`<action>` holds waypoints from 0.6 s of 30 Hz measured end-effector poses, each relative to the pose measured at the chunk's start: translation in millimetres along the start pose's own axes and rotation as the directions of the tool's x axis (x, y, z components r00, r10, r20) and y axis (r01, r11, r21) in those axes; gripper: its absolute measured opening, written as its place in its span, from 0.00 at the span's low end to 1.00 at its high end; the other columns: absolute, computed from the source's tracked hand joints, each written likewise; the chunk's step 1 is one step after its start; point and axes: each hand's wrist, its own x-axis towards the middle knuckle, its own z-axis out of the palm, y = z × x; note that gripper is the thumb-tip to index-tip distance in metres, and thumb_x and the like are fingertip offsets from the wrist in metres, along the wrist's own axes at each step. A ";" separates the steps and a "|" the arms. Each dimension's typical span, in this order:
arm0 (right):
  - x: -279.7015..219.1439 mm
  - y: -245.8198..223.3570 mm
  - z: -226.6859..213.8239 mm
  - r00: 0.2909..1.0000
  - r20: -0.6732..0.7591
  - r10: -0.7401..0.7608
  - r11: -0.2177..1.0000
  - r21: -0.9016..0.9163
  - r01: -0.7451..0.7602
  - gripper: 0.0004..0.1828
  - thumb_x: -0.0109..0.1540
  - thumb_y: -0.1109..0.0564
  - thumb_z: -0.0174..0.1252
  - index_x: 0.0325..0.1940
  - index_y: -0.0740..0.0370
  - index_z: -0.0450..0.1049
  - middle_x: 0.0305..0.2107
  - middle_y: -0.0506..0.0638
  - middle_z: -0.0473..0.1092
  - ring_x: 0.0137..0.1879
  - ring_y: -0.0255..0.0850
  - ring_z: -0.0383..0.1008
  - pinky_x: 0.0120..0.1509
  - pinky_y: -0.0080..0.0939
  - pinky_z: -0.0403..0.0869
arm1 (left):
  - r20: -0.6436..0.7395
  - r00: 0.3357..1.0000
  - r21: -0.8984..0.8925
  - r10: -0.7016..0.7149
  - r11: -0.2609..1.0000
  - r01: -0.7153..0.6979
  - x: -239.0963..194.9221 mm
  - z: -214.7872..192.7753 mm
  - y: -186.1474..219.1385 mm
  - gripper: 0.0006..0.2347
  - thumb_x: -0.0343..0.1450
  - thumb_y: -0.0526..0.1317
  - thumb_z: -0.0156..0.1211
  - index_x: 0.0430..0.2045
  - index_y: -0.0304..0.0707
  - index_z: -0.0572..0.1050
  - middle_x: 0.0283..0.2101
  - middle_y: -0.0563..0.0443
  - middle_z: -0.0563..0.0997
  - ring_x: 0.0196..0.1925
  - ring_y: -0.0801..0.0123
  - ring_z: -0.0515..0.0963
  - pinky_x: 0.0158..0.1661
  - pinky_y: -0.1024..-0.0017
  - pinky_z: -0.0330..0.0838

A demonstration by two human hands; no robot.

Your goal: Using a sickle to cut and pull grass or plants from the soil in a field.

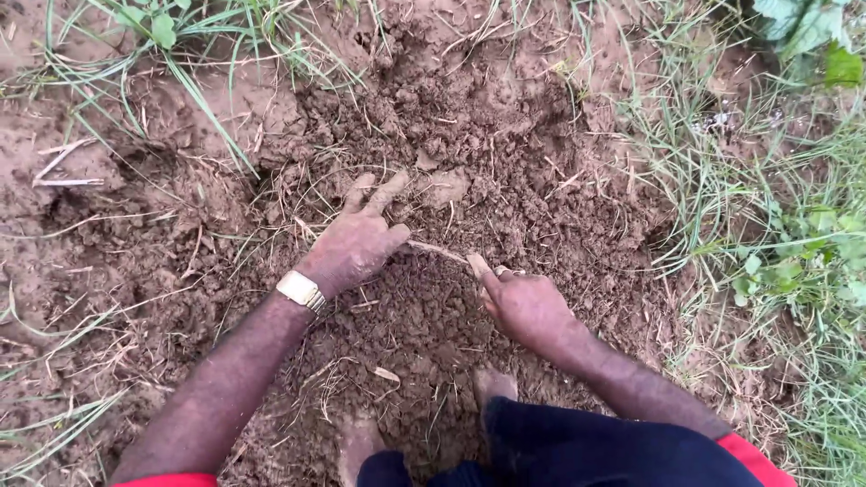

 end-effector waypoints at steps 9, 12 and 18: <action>5.1 12.9 30.8 0.999 -0.043 -0.025 0.999 0.042 0.027 0.26 0.71 0.41 0.48 0.64 0.61 0.65 0.27 0.49 0.71 0.30 0.35 0.74 0.34 0.41 0.82 | -0.008 0.996 -0.097 -0.092 0.991 0.091 -4.2 18.3 -11.5 0.03 0.66 0.31 0.61 0.24 0.42 0.76 0.16 0.42 0.76 0.76 0.51 0.57 0.72 0.39 0.35; 5.1 22.6 37.6 0.998 -0.057 -0.034 0.998 0.054 0.037 0.27 0.70 0.42 0.49 0.65 0.62 0.64 0.27 0.49 0.71 0.28 0.36 0.74 0.32 0.41 0.82 | 0.082 0.988 -0.051 -0.128 0.990 0.132 -1.7 19.6 -13.9 0.05 0.66 0.30 0.60 0.23 0.44 0.77 0.17 0.45 0.78 0.77 0.54 0.55 0.73 0.40 0.35; 3.4 40.5 66.4 0.994 -0.084 -0.072 0.997 0.035 0.076 0.23 0.68 0.42 0.52 0.57 0.63 0.69 0.26 0.48 0.71 0.27 0.35 0.73 0.33 0.40 0.81 | 0.021 0.987 -0.075 -0.157 0.985 0.158 -5.4 25.6 -16.4 0.03 0.65 0.32 0.62 0.24 0.46 0.79 0.20 0.42 0.79 0.77 0.52 0.55 0.72 0.40 0.37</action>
